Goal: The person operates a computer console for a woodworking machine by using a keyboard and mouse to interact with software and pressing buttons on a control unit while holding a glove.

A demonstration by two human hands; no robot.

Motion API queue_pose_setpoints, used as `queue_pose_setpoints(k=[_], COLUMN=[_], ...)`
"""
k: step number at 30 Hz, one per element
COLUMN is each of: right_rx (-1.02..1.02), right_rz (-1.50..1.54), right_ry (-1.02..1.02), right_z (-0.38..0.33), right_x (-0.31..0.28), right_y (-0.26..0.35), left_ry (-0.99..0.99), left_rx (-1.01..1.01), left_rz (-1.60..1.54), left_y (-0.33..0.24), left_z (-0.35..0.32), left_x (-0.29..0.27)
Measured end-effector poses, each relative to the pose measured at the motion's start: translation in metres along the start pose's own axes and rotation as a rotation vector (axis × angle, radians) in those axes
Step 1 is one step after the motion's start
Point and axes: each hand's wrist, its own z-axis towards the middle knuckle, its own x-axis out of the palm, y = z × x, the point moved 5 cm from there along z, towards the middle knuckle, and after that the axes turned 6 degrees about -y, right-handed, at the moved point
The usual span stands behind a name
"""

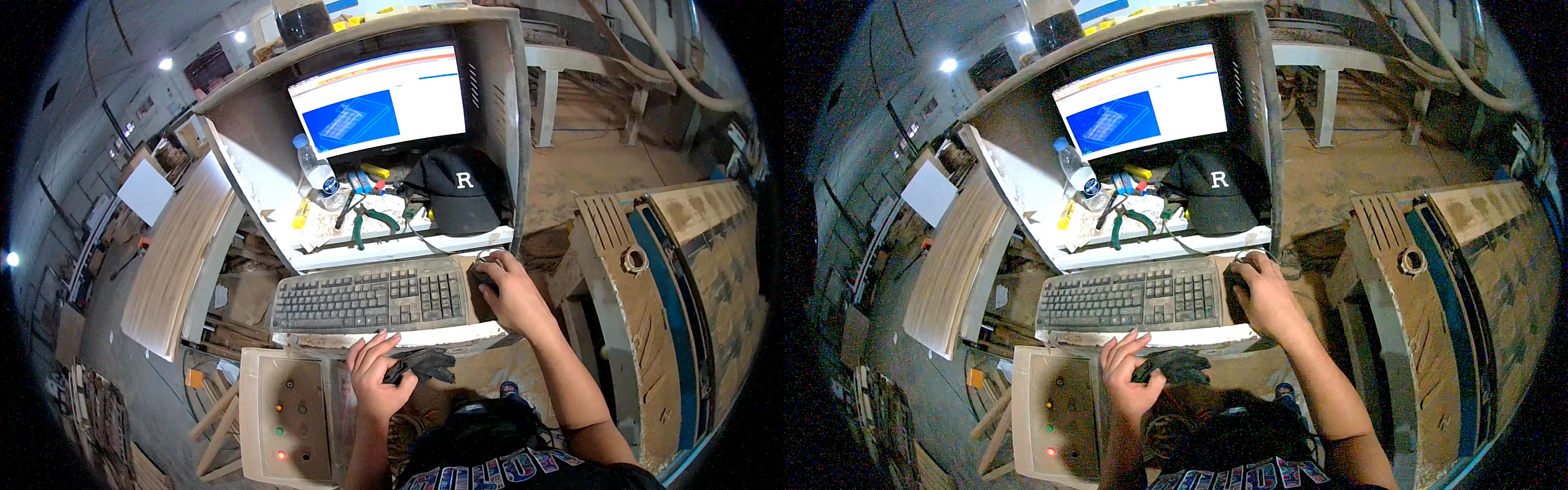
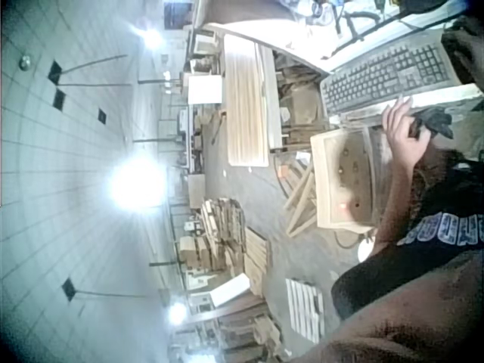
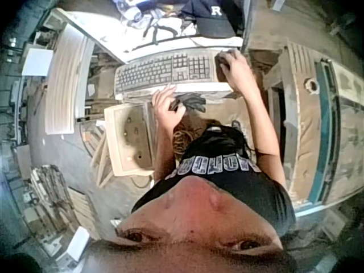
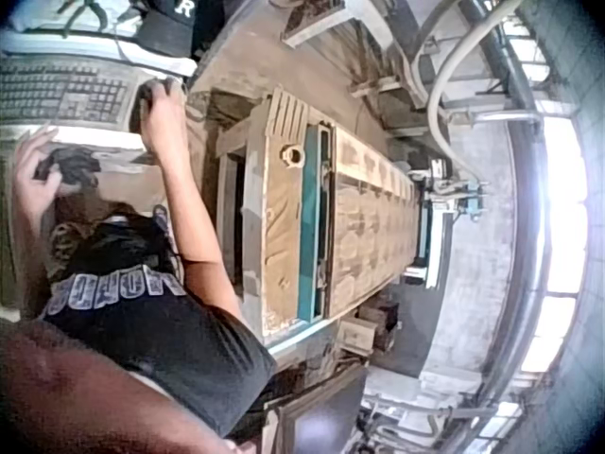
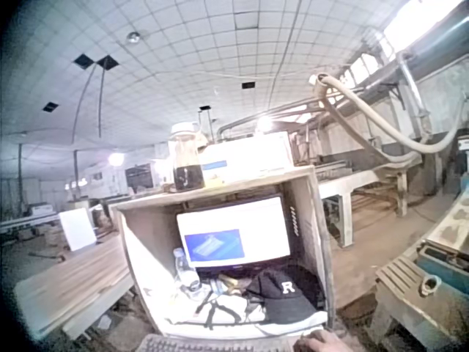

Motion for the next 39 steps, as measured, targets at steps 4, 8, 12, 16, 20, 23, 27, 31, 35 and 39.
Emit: queue_pose_setpoints(k=[4,8,12,16,20,23,27,31,35,39], right_rx=[-0.008,0.011,0.019,-0.005,-0.005,-0.014,0.016,0.016,0.020,0.038], right_rz=[0.008,-0.009,-0.033,-0.004,-0.014,-0.034,-0.057,-0.057,-0.061,-0.055], right_ry=[0.002,0.025,0.044,0.032,0.043,0.038,0.068,0.084,0.094,0.095], right_z=[0.0002,0.0005,0.0009,0.0002,0.0003,0.0001,0.0009,0.0006,0.0009,0.0014], right_x=[-0.0007,0.0000,-0.0013,-0.0024,-0.0009,-0.0024,-0.0056,-0.0052,-0.0048,-0.0045], right_y=[0.0007,0.0019,0.0025,0.0042,0.0040,0.0038,0.0083,0.0056,0.0051,0.0080], left_ry=[0.001,0.002,-0.001,0.008,0.010,0.010,0.016,0.017,0.017,0.017], left_rx=[-0.003,0.001,0.014,0.008,0.002,0.007,0.000,0.003,0.001,0.004], left_rz=[-0.006,-0.007,-0.008,-0.027,-0.033,-0.034,-0.021,-0.032,-0.031,-0.022], left_y=[0.0002,-0.0011,-0.0007,0.0004,0.0003,-0.0017,-0.0025,-0.0029,-0.0027,-0.0012], left_z=[0.0001,0.0016,0.0008,-0.0006,-0.0006,0.0005,0.0002,0.0002,0.0008,-0.0001], left_x=[-0.0001,-0.0012,0.0000,0.0000,-0.0009,-0.0010,-0.0014,-0.0006,-0.0005,-0.0006])
